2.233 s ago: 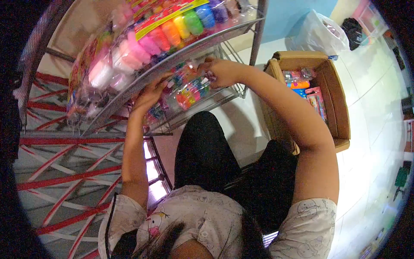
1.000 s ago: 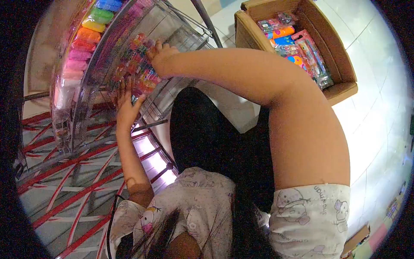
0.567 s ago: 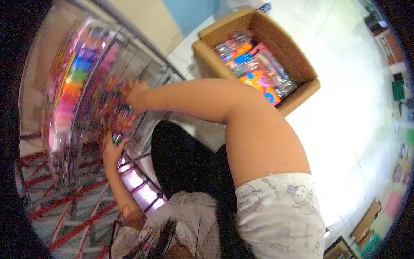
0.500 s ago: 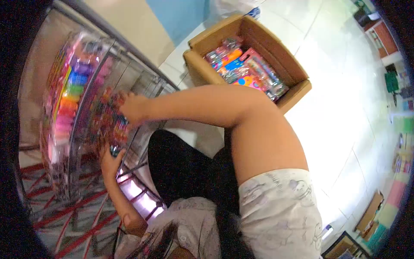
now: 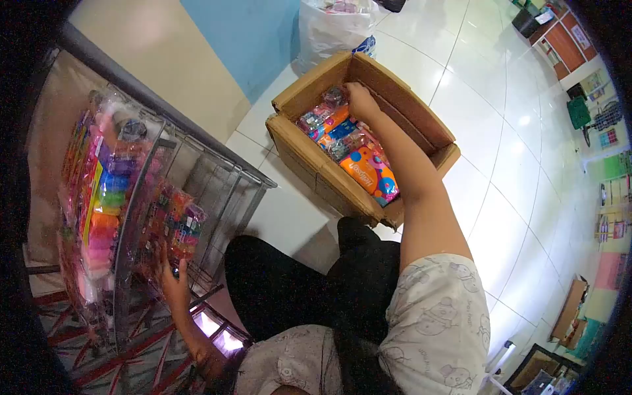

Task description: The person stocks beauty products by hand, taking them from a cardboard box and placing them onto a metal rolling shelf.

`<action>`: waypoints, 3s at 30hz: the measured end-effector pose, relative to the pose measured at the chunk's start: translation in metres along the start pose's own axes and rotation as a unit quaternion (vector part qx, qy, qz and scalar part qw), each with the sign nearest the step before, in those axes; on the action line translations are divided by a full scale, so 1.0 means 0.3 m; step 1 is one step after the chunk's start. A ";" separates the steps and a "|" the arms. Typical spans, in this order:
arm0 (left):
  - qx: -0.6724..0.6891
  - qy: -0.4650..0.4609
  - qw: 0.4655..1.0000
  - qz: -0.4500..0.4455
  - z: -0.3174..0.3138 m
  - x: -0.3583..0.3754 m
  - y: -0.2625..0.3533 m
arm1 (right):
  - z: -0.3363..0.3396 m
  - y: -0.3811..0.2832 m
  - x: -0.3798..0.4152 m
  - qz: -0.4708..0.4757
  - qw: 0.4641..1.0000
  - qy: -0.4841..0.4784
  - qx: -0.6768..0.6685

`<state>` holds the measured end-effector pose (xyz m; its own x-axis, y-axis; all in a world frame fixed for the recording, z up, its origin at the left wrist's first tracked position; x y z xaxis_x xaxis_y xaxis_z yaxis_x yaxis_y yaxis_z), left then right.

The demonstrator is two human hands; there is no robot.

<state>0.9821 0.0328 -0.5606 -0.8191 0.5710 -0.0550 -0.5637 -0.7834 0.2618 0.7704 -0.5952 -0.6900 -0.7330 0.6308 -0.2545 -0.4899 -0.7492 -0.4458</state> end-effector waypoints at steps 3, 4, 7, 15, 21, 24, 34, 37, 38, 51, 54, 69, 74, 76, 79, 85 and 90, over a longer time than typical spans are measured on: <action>-0.007 0.001 1.000 -0.023 0.018 -0.005 0.038 | -0.056 -0.020 0.027 -0.001 0.998 -0.044 0.053; -0.013 -0.001 1.000 -0.017 0.016 -0.003 0.033 | -0.041 -0.052 0.044 -0.021 0.993 -0.068 0.099; -0.016 -0.001 1.000 -0.001 0.014 -0.003 0.020 | 0.064 -0.163 0.052 -0.056 0.975 -0.103 0.189; -0.009 0.009 1.000 -0.015 0.020 -0.004 0.032 | 0.034 -0.100 0.033 0.037 0.972 -0.140 0.184; 0.012 0.011 1.000 -0.022 0.029 -0.004 0.046 | 0.173 -0.280 0.107 0.192 0.967 -0.035 0.162; -0.028 -0.001 1.000 0.005 0.031 0.005 0.007 | 0.063 -0.430 0.148 0.317 0.936 -0.080 0.133; 0.001 0.021 0.999 -0.031 0.026 -0.005 0.032 | -0.104 -0.363 0.101 0.217 0.933 -0.206 0.203; 0.003 0.024 0.999 -0.031 0.026 -0.003 0.031 | -0.104 -0.356 0.118 0.191 0.935 -0.218 0.207; 0.010 0.023 0.999 -0.024 0.027 -0.002 0.030 | -0.090 -0.375 0.112 0.158 0.935 -0.237 0.213; 0.017 0.029 0.999 -0.024 0.025 0.002 0.025 | -0.019 -0.322 0.130 0.047 0.977 -0.148 0.145; 0.024 0.027 0.999 -0.033 0.025 0.000 0.022 | 0.097 -0.261 0.141 0.028 0.992 -0.083 -0.093; 0.016 0.031 0.999 -0.037 0.017 -0.005 0.003 | 0.288 -1.356 0.317 0.185 0.892 -0.267 -0.314; -0.007 0.064 0.998 -0.017 0.076 0.037 0.041 | 0.182 -1.564 0.304 0.368 0.921 -0.127 -0.029; -0.083 0.147 0.977 -0.131 0.146 0.121 0.199 | 0.072 -1.556 0.352 0.406 0.911 -0.061 0.037; 0.116 0.021 0.947 -0.299 -0.011 0.245 0.508 | -0.030 -1.497 0.365 0.291 0.934 -0.207 -0.009; -0.033 -0.199 0.940 -0.277 -0.581 0.252 0.609 | 0.013 -1.455 0.310 0.213 0.945 -0.204 -0.142; 0.090 -0.166 0.955 -0.230 -0.654 0.165 0.618 | -0.104 -1.282 0.207 -0.163 0.862 -0.118 -0.465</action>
<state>0.8161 -0.1324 -0.7039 -0.3932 0.9144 0.0962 -0.8039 -0.3927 0.4467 0.9279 -0.2615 -0.5613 -0.7578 0.6357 0.1473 -0.1788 0.0148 -0.9838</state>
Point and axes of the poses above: each hand's wrist, its own x-axis away from the middle knuckle, its own z-axis out of the back of the hand, y = z × x, the point moved 9 cm from there along -x, towards the middle knuckle, and after that the axes turned 1 degree about z, right-handed, at the moved point
